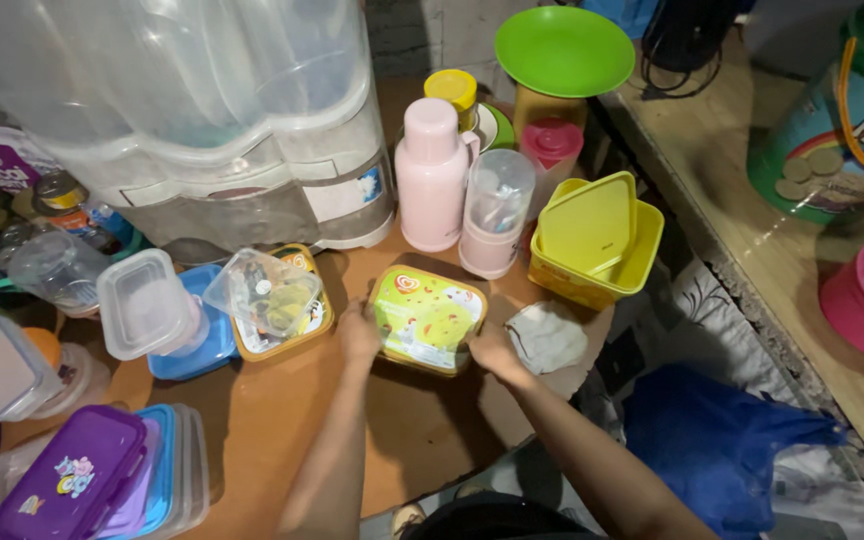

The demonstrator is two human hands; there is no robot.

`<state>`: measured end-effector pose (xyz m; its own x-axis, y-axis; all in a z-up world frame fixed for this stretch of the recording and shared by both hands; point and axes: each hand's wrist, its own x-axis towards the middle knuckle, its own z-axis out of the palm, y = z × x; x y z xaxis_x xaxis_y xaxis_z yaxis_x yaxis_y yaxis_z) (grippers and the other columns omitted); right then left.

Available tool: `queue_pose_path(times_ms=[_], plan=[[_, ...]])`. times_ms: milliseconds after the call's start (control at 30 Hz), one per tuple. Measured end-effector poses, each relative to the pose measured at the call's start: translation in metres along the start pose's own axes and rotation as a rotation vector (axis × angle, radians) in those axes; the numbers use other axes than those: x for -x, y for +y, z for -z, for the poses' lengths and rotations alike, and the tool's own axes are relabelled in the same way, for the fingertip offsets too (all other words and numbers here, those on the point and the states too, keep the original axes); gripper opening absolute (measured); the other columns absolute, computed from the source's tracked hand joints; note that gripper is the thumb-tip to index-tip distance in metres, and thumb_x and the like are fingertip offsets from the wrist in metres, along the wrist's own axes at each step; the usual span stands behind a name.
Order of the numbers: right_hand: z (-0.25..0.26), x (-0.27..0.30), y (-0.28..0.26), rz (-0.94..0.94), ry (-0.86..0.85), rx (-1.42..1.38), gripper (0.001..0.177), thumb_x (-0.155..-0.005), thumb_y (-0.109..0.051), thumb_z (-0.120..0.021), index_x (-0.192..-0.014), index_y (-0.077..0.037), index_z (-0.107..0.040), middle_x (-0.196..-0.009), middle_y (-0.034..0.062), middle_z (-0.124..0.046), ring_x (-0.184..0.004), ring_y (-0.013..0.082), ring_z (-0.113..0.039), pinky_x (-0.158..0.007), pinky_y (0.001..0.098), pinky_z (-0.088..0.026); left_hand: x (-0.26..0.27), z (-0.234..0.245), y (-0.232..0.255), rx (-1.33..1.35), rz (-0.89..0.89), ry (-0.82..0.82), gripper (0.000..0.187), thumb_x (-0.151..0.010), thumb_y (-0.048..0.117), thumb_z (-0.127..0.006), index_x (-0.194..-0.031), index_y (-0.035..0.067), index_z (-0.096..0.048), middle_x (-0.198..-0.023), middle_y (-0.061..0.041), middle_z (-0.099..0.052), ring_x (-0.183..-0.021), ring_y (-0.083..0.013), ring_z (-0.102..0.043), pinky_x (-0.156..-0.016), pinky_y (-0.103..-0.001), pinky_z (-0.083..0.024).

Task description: The person opens and closes several plastic food storage containers, then stacks them by size and color on a cluttered table. The person handles containers with different lids and shapes, aligning them into neat piles.

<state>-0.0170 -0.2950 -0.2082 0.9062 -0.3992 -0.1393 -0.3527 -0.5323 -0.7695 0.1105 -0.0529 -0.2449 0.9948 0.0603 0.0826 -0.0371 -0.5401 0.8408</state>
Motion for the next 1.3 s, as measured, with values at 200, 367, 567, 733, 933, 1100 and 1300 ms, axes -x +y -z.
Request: queue_pose_path(times_ms=[200, 367, 567, 733, 933, 1100, 1300], plan=[[-0.021, -0.013, 0.025, -0.039, -0.077, -0.365, 0.033, -0.091, -0.016, -0.059, -0.114, 0.003, -0.071, -0.104, 0.0188, -0.078, -0.094, 0.0304, -0.075, -0.079, 0.0405, -0.057, -0.004, -0.004, -0.024, 0.042, -0.052, 0.036, 0.028, -0.094, 0.014, -0.062, -0.116, -0.003, -0.069, -0.112, -0.025, -0.070, -0.104, -0.0385, -0.069, -0.092, -0.042, -0.053], [-0.014, -0.019, 0.015, -0.219, -0.093, -0.306, 0.037, -0.091, -0.012, -0.060, -0.124, 0.003, -0.066, -0.103, 0.0195, -0.075, -0.087, 0.0325, -0.074, -0.070, 0.0421, -0.057, 0.012, 0.010, -0.012, 0.275, 0.000, -0.064, 0.026, -0.095, 0.004, -0.058, -0.117, -0.001, -0.071, -0.113, -0.019, -0.073, -0.104, -0.0260, -0.069, -0.094, -0.036, -0.053], [0.036, -0.015, -0.024, -0.307, -0.203, -0.894, 0.085, -0.068, 0.015, -0.055, -0.144, -0.012, -0.030, -0.120, 0.0175, -0.060, -0.091, 0.0321, -0.071, -0.070, 0.0511, -0.058, 0.025, 0.055, 0.064, 0.802, 0.047, -0.199, 0.036, -0.091, 0.003, -0.067, -0.127, 0.011, -0.068, -0.129, -0.008, -0.070, -0.118, -0.0162, -0.064, -0.105, -0.032, -0.047], [0.072, -0.031, -0.035, -0.141, -0.467, -1.162, 0.069, -0.074, 0.010, -0.055, -0.139, -0.009, -0.047, -0.115, 0.0137, -0.070, -0.093, 0.0276, -0.073, -0.079, 0.0491, -0.063, 0.028, 0.104, 0.137, 0.654, -0.397, -0.189, 0.043, -0.087, 0.001, -0.078, -0.129, 0.006, -0.071, -0.152, -0.011, -0.055, -0.141, -0.0236, -0.050, -0.120, -0.036, -0.039], [0.099, -0.053, -0.037, 0.197, -0.630, -1.253, 0.061, -0.089, 0.013, -0.065, -0.148, 0.002, -0.049, -0.127, 0.0112, -0.070, -0.111, 0.0230, -0.065, -0.088, 0.0398, -0.050, 0.043, 0.151, 0.193, 0.593, -0.489, -0.299, 0.068, -0.078, -0.009, -0.077, -0.139, 0.010, -0.054, -0.162, -0.014, -0.038, -0.148, -0.0277, -0.042, -0.121, -0.038, -0.034], [0.130, -0.037, -0.092, 0.233, -0.568, -1.196, 0.099, -0.071, 0.016, -0.068, -0.155, -0.021, -0.030, -0.138, 0.0056, -0.056, -0.127, 0.0219, -0.056, -0.099, 0.0378, -0.051, 0.058, 0.173, 0.222, 0.602, -0.453, -0.359, 0.097, -0.071, -0.005, -0.075, -0.156, 0.014, -0.031, -0.155, -0.013, -0.041, -0.144, -0.0240, -0.040, -0.117, -0.037, -0.037], [0.148, -0.007, -0.146, 0.340, -0.540, -1.076, 0.107, -0.068, 0.019, -0.074, -0.157, -0.016, -0.027, -0.152, 0.0057, -0.042, -0.140, 0.0214, -0.045, -0.108, 0.0356, -0.045, 0.068, 0.177, 0.220, 0.610, -0.401, -0.248, 0.093, -0.076, 0.013, -0.088, -0.153, 0.009, -0.036, -0.145, -0.012, -0.054, -0.134, -0.0234, -0.053, -0.110, -0.035, -0.045]])
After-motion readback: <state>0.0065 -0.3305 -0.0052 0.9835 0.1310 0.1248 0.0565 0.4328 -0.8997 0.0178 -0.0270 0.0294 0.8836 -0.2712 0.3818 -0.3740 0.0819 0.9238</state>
